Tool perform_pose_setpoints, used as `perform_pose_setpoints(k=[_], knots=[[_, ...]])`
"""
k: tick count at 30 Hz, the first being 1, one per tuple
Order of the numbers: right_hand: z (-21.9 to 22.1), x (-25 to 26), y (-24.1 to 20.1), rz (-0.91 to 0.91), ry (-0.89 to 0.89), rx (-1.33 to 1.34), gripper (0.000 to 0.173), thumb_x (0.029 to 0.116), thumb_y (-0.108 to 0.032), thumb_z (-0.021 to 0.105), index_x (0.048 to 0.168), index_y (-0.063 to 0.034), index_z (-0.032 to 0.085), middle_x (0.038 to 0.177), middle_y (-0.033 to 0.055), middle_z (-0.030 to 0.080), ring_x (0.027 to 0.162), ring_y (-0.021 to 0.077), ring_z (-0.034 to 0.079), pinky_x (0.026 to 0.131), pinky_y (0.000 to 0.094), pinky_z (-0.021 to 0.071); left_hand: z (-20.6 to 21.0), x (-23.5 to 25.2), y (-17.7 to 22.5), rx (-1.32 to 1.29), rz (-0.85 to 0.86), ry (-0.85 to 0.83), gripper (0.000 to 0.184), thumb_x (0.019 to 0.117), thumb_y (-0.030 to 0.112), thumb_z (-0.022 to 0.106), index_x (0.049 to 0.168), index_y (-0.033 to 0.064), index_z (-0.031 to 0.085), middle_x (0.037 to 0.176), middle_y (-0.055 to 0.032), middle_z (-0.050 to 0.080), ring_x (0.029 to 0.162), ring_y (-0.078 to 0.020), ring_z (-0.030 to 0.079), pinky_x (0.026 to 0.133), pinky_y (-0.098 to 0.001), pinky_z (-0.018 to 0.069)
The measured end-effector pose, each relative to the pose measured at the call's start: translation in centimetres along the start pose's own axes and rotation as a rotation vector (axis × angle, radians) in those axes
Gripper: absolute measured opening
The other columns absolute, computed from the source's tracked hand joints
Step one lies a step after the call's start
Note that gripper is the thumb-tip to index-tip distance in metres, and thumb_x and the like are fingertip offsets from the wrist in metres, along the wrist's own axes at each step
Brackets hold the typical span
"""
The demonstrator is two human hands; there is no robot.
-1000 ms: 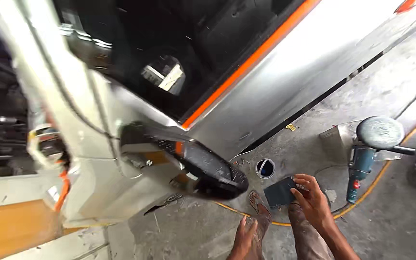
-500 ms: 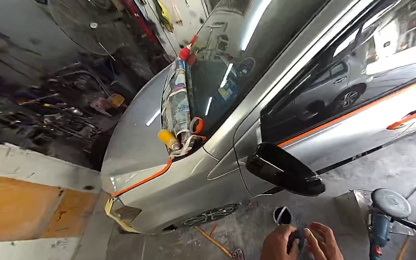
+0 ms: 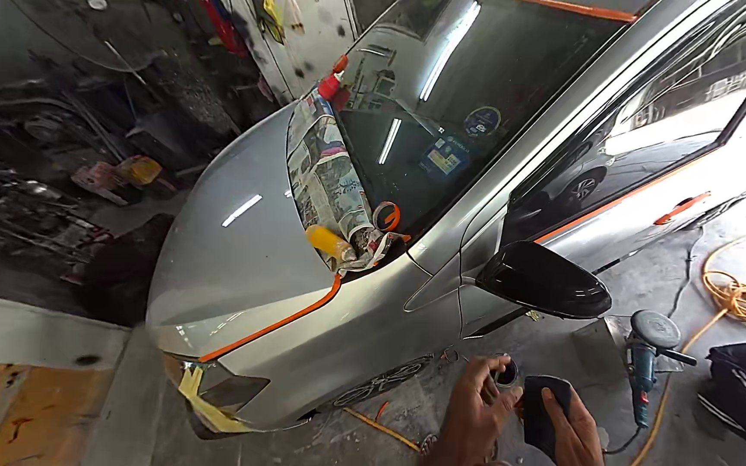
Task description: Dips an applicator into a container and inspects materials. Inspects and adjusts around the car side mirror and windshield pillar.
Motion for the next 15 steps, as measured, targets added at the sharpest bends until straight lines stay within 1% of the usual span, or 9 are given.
perform_pose_setpoints(k=[1, 3, 4, 5, 8, 9, 11, 12, 15], knots=[[0.4, -0.2, -0.4, -0.022, -0.027, -0.024, 0.026, 0.1063, 0.0, 0.037, 0.126, 0.0088, 0.051, 0.098, 0.0125, 0.075, 0.081, 0.0231, 0.076, 0.074, 0.0409, 0.0672, -0.3, 0.7, 0.0, 0.0, 0.003, -0.008, 0.037, 0.0965, 0.031, 0.071, 0.129, 0.0122, 0.069, 0.119, -0.0029, 0.067, 0.085, -0.009, 0.065, 0.069, -0.025, 0.0564], [1.3, -0.5, -1.0, -0.063, -0.073, -0.079, 0.025, 0.1054, 0.001, 0.039, 0.125, 0.0086, 0.053, 0.101, 0.0107, 0.074, 0.082, 0.0202, 0.076, 0.075, 0.0398, 0.0671, -0.4, 2.0, 0.5, 0.0, 0.048, -0.058, 0.022, 0.0962, 0.029, 0.073, 0.11, 0.0126, 0.077, 0.105, -0.0012, 0.07, 0.085, -0.0075, 0.065, 0.072, -0.0231, 0.0552], [1.7, -0.5, -1.0, -0.08, -0.093, -0.091, 0.024, 0.1056, 0.001, 0.04, 0.124, 0.0085, 0.054, 0.102, 0.0109, 0.074, 0.083, 0.0204, 0.076, 0.076, 0.04, 0.0674, -0.5, 2.5, 0.8, 0.012, 0.067, -0.092, 0.019, 0.0971, 0.028, 0.072, 0.106, 0.0131, 0.078, 0.1, -0.0004, 0.07, 0.085, -0.007, 0.065, 0.074, -0.0227, 0.0551], [2.0, -0.4, -0.8, -0.092, -0.108, -0.092, 0.024, 0.1056, 0.001, 0.041, 0.124, 0.0082, 0.054, 0.103, 0.0109, 0.074, 0.084, 0.0207, 0.076, 0.076, 0.04, 0.0674, -0.7, 2.9, 0.9, 0.032, 0.079, -0.125, 0.018, 0.0978, 0.028, 0.071, 0.104, 0.0132, 0.078, 0.098, 0.0, 0.07, 0.085, -0.0068, 0.065, 0.075, -0.0227, 0.0551], [2.7, 0.0, 0.2, -0.088, -0.131, -0.051, 0.023, 0.1058, 0.0, 0.042, 0.125, 0.0065, 0.054, 0.104, 0.0111, 0.075, 0.086, 0.0225, 0.077, 0.077, 0.0406, 0.0677, -1.6, 3.7, 0.6, 0.066, 0.091, -0.181, 0.018, 0.0983, 0.027, 0.071, 0.106, 0.0119, 0.078, 0.096, 0.0003, 0.072, 0.085, -0.0068, 0.066, 0.078, -0.0234, 0.0565], [2.8, 0.0, 0.3, -0.085, -0.123, -0.046, 0.023, 0.1058, 0.0, 0.042, 0.125, 0.0058, 0.054, 0.105, 0.0109, 0.074, 0.086, 0.0228, 0.077, 0.076, 0.0407, 0.0679, -1.8, 3.8, 0.6, 0.052, 0.091, -0.192, 0.02, 0.0977, 0.026, 0.072, 0.11, 0.0104, 0.076, 0.098, -0.0002, 0.073, 0.087, -0.0077, 0.068, 0.078, -0.0246, 0.0582], [3.1, 0.1, 0.1, -0.093, -0.081, -0.07, 0.024, 0.1053, 0.0, 0.043, 0.125, 0.0053, 0.056, 0.105, 0.0097, 0.074, 0.086, 0.0213, 0.076, 0.076, 0.0403, 0.0677, -2.3, 4.0, 0.6, 0.035, 0.079, -0.242, 0.034, 0.0956, 0.029, 0.074, 0.122, 0.0093, 0.071, 0.105, -0.0012, 0.072, 0.092, -0.0103, 0.068, 0.079, -0.0268, 0.0589], [3.2, 0.2, -0.1, -0.099, -0.059, -0.081, 0.024, 0.1049, 0.001, 0.043, 0.124, 0.0052, 0.056, 0.105, 0.0094, 0.074, 0.086, 0.0206, 0.076, 0.076, 0.04, 0.0675, -2.5, 4.3, 0.7, 0.019, 0.077, -0.27, 0.037, 0.0949, 0.028, 0.075, 0.126, 0.009, 0.069, 0.106, -0.0017, 0.071, 0.093, -0.0112, 0.069, 0.079, -0.0277, 0.0594], [4.0, 0.8, -0.6, -0.09, -0.014, -0.042, 0.023, 0.1042, 0.003, 0.042, 0.123, 0.0057, 0.055, 0.106, 0.0135, 0.073, 0.087, 0.0261, 0.077, 0.076, 0.0441, 0.0679, -3.3, 5.6, 0.7, -0.045, 0.122, -0.333, 0.027, 0.0945, 0.017, 0.075, 0.119, 0.0065, 0.072, 0.094, -0.0014, 0.074, 0.083, -0.0108, 0.07, 0.077, -0.0281, 0.0608]])
Point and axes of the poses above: each hand's wrist, its own x-axis towards the middle knuckle, its own z-axis out of the palm, y = z × x, the point moved 6 cm from there along x, towards the middle knuckle
